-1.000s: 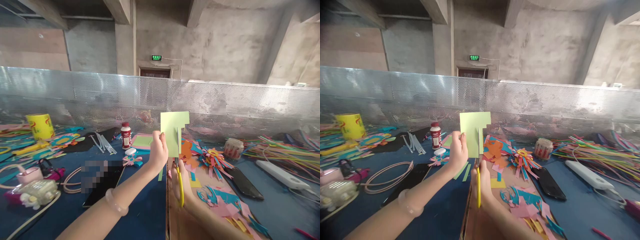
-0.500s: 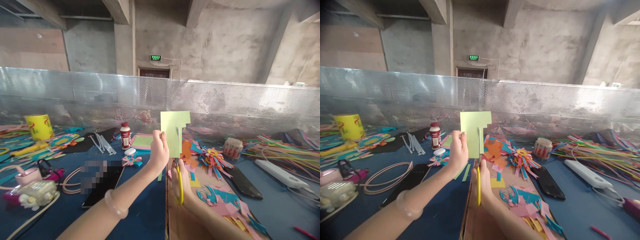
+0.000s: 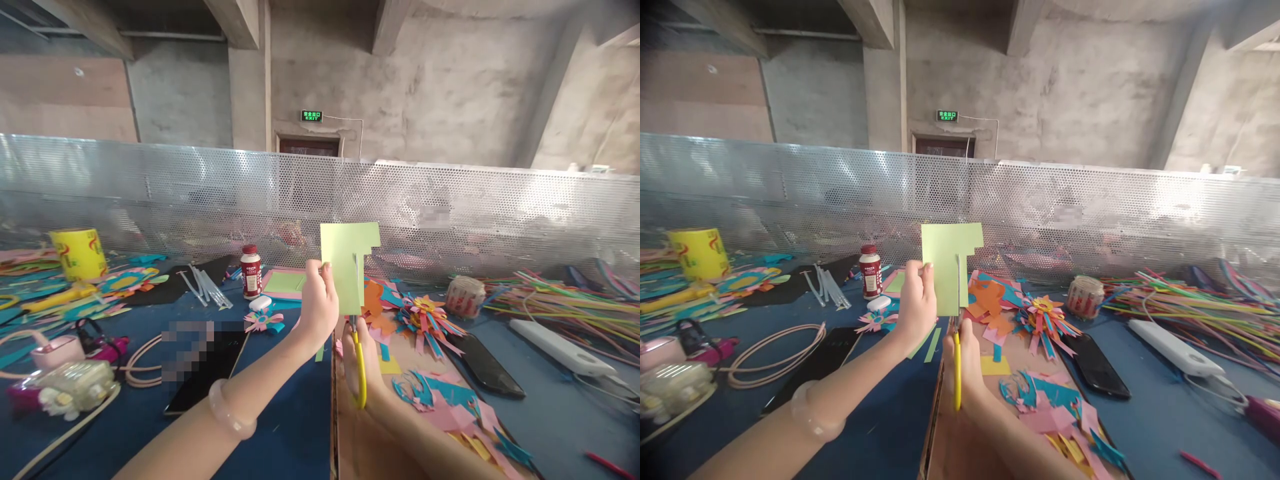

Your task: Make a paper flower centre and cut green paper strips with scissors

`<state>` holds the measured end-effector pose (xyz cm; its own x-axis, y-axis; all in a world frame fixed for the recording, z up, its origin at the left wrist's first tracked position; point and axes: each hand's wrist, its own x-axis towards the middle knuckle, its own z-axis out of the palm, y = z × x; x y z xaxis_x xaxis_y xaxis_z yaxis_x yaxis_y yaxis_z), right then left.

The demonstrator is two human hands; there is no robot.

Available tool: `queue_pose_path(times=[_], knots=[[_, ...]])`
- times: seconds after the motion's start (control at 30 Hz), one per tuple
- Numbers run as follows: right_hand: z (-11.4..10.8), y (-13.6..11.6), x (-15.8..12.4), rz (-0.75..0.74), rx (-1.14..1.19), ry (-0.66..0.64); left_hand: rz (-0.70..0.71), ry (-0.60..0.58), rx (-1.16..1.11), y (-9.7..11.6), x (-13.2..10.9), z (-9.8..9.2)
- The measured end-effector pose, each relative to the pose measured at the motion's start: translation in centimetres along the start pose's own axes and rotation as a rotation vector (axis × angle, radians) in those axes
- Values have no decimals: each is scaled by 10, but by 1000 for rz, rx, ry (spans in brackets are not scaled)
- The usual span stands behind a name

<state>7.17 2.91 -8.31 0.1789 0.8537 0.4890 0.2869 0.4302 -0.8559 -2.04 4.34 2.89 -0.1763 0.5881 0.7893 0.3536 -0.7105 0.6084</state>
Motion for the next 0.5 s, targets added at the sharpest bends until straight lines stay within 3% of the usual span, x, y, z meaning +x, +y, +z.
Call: queue_pose_path(times=[0.33, 0.5], knots=[[-3, -21, -3, 55, -102, -32, -38, 0, -7, 1, 0, 0], [1, -29, -6, 160, -113, -26, -37, 90, 28, 0, 13, -5]])
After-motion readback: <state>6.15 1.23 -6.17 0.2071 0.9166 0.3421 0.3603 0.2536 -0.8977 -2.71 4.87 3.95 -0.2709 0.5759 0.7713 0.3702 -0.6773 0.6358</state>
